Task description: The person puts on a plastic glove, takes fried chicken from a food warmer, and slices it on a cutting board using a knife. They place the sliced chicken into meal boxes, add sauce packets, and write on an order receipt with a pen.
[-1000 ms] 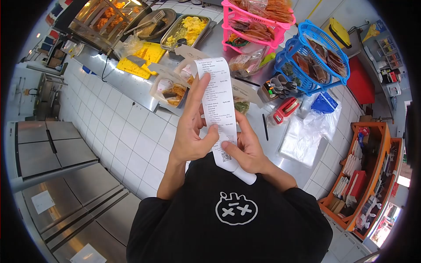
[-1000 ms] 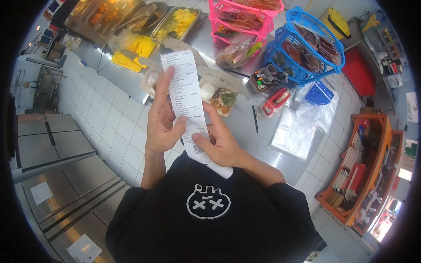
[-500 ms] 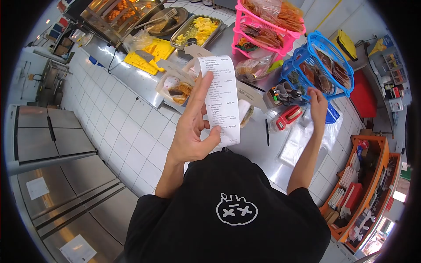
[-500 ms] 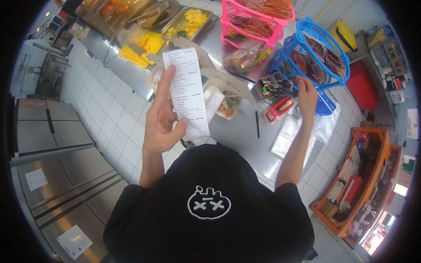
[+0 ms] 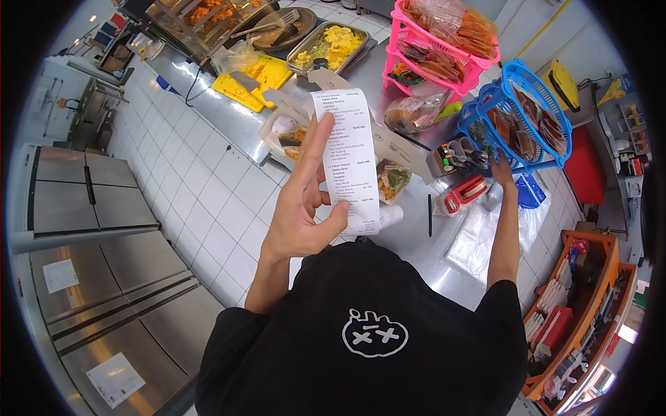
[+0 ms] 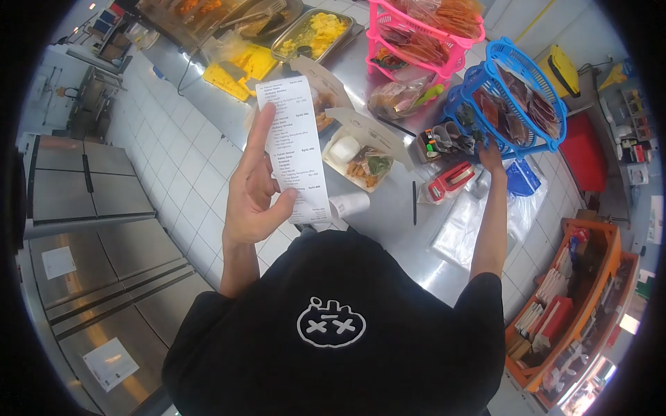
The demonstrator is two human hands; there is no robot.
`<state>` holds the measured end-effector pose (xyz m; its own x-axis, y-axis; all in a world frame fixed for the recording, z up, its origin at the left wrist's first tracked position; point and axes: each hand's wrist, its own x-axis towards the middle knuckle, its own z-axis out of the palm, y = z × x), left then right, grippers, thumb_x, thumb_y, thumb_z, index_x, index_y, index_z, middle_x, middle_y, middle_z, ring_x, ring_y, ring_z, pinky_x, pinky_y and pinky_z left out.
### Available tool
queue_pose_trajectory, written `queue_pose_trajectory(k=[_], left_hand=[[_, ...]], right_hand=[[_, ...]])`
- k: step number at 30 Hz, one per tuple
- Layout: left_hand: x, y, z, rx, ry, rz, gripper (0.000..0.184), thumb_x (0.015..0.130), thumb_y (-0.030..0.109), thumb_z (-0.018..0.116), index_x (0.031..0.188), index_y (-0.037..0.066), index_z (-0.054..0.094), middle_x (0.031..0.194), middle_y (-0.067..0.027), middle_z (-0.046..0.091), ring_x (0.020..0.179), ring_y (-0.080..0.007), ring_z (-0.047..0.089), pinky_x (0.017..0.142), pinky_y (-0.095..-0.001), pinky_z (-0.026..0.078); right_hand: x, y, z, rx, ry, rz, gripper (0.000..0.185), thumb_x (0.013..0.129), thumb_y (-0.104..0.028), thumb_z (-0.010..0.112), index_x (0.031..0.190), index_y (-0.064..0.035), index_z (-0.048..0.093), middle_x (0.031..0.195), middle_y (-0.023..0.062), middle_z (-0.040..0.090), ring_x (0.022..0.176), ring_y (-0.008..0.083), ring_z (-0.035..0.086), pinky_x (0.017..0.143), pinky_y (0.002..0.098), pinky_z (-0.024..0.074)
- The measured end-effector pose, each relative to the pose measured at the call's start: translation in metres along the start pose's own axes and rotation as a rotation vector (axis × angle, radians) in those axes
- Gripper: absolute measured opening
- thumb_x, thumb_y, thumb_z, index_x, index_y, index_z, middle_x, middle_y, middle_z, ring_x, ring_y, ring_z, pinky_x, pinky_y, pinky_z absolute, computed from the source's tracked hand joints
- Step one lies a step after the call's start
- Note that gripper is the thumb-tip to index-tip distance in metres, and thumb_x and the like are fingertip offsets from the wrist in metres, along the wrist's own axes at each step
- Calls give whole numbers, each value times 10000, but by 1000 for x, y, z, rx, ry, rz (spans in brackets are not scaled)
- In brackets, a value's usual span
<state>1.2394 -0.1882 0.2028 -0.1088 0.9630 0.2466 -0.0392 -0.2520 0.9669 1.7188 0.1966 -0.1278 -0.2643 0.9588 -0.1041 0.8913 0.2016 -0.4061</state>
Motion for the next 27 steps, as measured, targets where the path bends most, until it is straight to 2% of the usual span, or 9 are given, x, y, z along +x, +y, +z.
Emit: queue_pose_trajectory(k=[4,7,10,13,19,22,25,26,27], left_hand=[[-1,3,1,1,25,-23,974,757,-99,500,1638,52,113,1701,-179,34,1517,-333,275,993,-362,548],[-3,2,2,5,32,-21,975,755,-106,493,1638,53,111,1702,-181,21,1515,-339,275,973,-354,562],[-4,5,2,17,65,-29,976,750,-121,478,1637,53,111,1703,-184,-1,1515,-342,274,953,-338,571],[-9,9,-3,33,85,-19,978,745,-136,466,1637,47,108,1704,-187,-26,1514,-343,273,936,-323,575],[-22,14,-19,117,166,-18,982,743,-144,458,1637,41,96,1705,-191,-29,1507,-330,292,915,-311,580],[-27,11,-28,137,216,-28,983,746,-138,465,1639,46,96,1705,-194,-21,1502,-325,304,911,-305,579],[-29,8,-35,87,225,-56,983,750,-126,474,1641,54,99,1706,-196,-24,1499,-323,310,916,-312,577],[-31,6,-35,80,228,-54,984,749,-124,474,1641,56,100,1706,-197,-26,1501,-326,308,923,-317,575],[-30,4,-36,75,229,-43,985,747,-121,473,1642,59,102,1705,-197,-28,1502,-329,305,930,-323,573]], right_hand=[[21,-14,4,-27,30,93,666,1012,-393,502,1513,28,381,1509,321,434,1421,435,416,1175,477,347],[35,-22,6,-131,46,52,616,1014,-397,503,1476,7,451,1480,326,461,1381,452,455,1146,504,379],[46,-18,7,-216,-49,-45,536,1000,-372,524,1392,-7,542,1414,321,525,1314,461,516,1108,521,409],[52,-38,-7,-553,-251,-135,453,977,-320,557,1305,-10,595,1328,308,585,1240,462,566,1062,533,435],[50,-21,7,-430,22,-29,384,946,-278,596,1210,-3,641,1239,304,630,1186,472,591,1008,540,460],[39,6,20,-183,120,-161,386,939,-313,635,1158,2,677,1181,309,654,1162,476,603,993,526,470],[38,13,18,-140,148,-33,400,918,-329,702,1162,-15,660,1125,283,677,1081,471,637,929,524,499],[38,14,18,-209,128,-108,420,932,-355,683,1143,9,669,1102,312,669,1046,479,648,918,531,500],[42,13,17,-247,49,-68,427,939,-360,666,1134,20,668,1095,315,669,1040,485,648,919,534,500]])
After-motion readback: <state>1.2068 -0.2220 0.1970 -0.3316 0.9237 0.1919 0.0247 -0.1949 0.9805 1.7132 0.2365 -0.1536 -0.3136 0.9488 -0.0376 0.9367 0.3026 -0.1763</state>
